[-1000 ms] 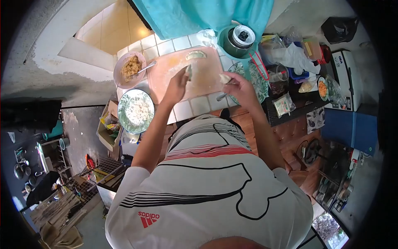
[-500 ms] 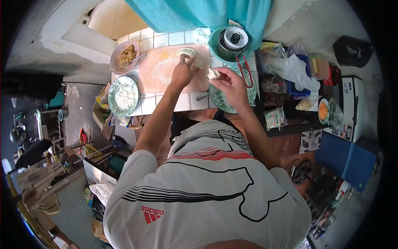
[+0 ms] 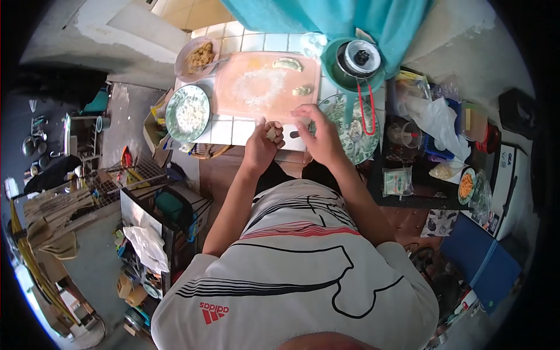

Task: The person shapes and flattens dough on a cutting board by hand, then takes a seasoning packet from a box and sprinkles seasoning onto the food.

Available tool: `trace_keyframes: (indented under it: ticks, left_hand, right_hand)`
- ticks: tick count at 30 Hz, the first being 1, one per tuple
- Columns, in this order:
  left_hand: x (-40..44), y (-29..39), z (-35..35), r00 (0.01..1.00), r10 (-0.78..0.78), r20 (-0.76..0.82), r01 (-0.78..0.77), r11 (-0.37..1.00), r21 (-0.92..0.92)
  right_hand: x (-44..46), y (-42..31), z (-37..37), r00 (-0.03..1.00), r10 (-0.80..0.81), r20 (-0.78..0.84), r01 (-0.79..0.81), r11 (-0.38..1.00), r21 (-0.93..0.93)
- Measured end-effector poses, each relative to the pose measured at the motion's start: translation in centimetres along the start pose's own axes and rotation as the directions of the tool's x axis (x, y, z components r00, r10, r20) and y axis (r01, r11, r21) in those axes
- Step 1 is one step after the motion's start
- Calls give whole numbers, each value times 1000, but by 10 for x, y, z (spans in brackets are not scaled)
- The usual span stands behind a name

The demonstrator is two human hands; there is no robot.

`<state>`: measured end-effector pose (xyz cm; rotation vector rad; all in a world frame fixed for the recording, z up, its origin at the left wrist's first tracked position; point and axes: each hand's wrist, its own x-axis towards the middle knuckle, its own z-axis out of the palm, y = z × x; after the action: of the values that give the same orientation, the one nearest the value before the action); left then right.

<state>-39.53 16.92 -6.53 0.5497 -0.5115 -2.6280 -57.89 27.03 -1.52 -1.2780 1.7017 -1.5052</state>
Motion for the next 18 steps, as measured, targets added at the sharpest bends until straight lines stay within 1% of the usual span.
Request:
trace_keyframes:
  ticks: [1,2,3,4,5,7,8,9,10,11,12,13,14,15,16,18]
  left_hand:
    - [-4,4,3,999,-17,-49,16,1000,-16]
    - [-5,6,6,999,-14,-51,13,1000,-16]
    - [-6,9,17,974,53,-221,-11,983,185]
    - [-6,14,30,918,149,-366,1,925,379]
    - [-5,21,42,919,149,-364,0,925,379]
    - [-5,36,59,886,173,-429,39,896,442]
    - [-8,44,33,890,167,-425,42,897,441]
    - [-11,53,-15,969,99,-225,-28,954,298]
    - [-8,58,-57,998,61,-2,-61,989,134]
    - [1,62,-83,922,51,385,12,987,-160]
    - [-3,72,-74,917,44,398,23,987,-162]
    - [-9,83,-52,992,32,123,-32,999,-9]
    - [-13,94,-42,985,69,-158,-45,988,150]
    - [-17,107,-48,992,63,-108,-32,961,274]
    - [-21,119,-56,991,77,-109,-46,964,263]
    - [-37,144,-74,998,34,-46,-14,922,386]
  right_hand:
    - [3,2,1,1000,6,0,-6,1000,-11]
    - [5,2,2,1000,5,3,-5,1000,-9]
    - [8,1,3,999,35,16,-35,999,19]
    - [10,0,5,998,64,29,-65,997,46]
    - [13,-1,10,996,90,25,-91,993,77]
    - [19,-2,21,995,94,26,-95,994,56]
    - [21,-3,28,995,99,28,-100,994,36]
    - [23,-5,37,994,108,27,-109,994,27]
    - [24,-8,48,994,108,18,-108,994,18]
    - [26,-9,59,995,101,11,-101,995,12]
    - [28,-11,71,996,94,3,-94,996,4]
    - [29,-11,82,996,93,-8,-93,996,-10]
    - [29,-9,93,996,77,-37,-80,994,-80]
    - [31,-8,103,997,59,-57,-67,987,-149]
    - [34,-7,114,998,54,-41,-60,986,-156]
    - [33,-4,140,990,97,-104,-106,991,-83]
